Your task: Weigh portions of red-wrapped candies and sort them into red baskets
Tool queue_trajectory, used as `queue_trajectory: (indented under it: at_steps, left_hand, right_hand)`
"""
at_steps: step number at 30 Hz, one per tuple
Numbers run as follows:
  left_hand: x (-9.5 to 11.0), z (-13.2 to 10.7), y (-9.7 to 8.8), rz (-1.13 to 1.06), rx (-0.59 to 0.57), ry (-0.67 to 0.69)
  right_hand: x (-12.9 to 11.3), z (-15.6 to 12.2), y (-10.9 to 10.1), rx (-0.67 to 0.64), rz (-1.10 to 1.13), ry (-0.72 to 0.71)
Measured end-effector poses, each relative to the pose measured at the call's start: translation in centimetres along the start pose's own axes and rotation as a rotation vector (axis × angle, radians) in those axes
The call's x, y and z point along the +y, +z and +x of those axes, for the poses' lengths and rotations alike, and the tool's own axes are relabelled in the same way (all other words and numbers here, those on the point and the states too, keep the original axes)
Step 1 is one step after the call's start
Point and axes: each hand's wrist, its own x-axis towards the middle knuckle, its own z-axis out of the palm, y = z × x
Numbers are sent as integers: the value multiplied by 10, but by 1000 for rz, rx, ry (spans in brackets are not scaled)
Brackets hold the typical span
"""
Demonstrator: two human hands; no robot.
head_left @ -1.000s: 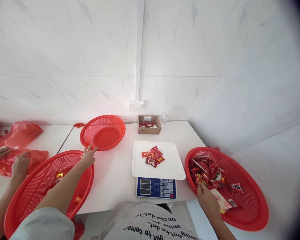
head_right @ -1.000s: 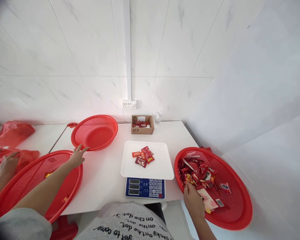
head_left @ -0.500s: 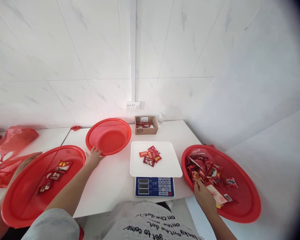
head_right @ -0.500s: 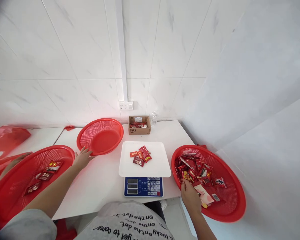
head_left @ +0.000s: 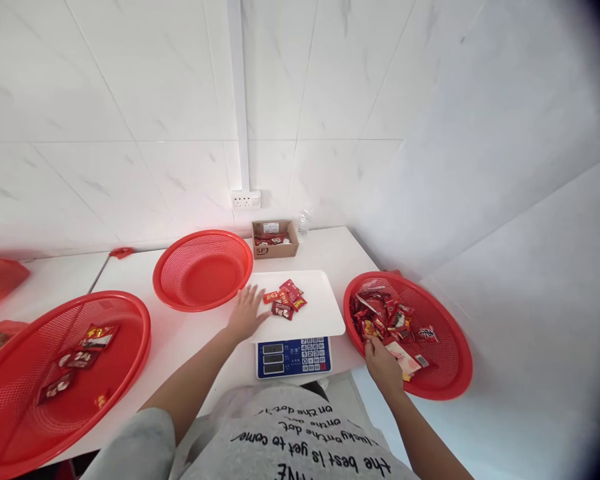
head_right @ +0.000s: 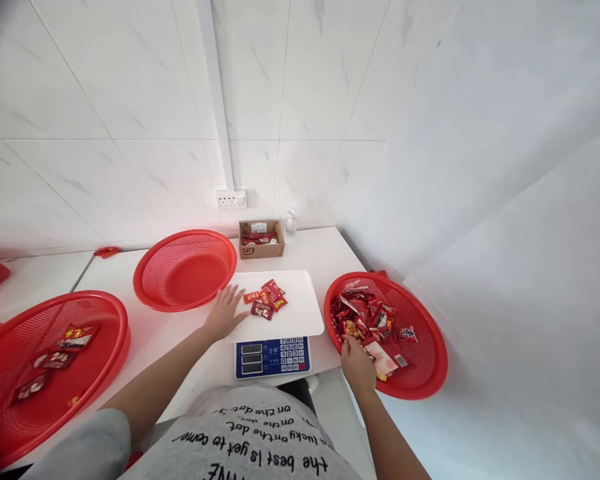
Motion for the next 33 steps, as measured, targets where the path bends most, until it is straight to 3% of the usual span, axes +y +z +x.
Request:
queue_trajectory:
  at_steps: [3,6,13,21,25,33]
  left_hand:
    - [34,17,14,-66,-87,89]
    - [51,32,21,-57,-83,105]
    - [53,46,19,-35,-64,185]
    - [56,48,13,-70,-143,40]
    - [37,49,-5,-106,-75,-98]
    - [-55,58,-69,-74,111,-458]
  right_hand:
    - [2,1,2,-47,19,33]
    - [3,2,4,-36,18,19]
    - [-2,-1,-1,-49,25,48]
    - [-1,0,-1,-45,37,40]
    - [1,1,2,-35,32,27]
    - [1,1,2,-42,15,15]
